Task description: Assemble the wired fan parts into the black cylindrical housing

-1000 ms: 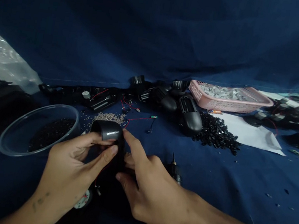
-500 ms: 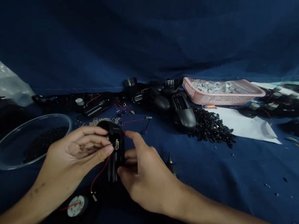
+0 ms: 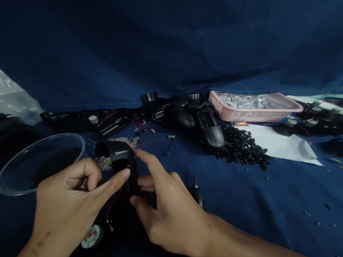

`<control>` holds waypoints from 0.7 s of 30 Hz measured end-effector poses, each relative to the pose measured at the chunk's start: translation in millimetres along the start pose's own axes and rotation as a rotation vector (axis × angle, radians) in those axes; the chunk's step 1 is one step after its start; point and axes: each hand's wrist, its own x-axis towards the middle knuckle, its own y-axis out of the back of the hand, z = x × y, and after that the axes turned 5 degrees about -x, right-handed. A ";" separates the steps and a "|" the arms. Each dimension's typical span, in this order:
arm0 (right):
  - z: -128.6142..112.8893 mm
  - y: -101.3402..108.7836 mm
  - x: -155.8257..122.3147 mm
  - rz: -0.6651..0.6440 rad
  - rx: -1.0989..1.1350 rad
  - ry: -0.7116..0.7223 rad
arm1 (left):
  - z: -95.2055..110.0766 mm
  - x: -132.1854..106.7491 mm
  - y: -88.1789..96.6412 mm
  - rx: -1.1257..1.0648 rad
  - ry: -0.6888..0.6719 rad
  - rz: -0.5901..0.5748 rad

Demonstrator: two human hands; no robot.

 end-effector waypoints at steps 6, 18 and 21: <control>-1.8 1.7 -0.4 -0.001 0.027 -0.007 | -9.4 12.2 -6.8 -0.295 0.135 -0.061; 5.6 9.2 5.8 -0.122 -0.077 0.018 | -30.6 14.3 -20.7 -0.513 0.481 -0.336; 5.0 6.6 5.9 -0.156 -0.148 -0.013 | -26.6 12.4 -19.0 -0.448 0.436 -0.363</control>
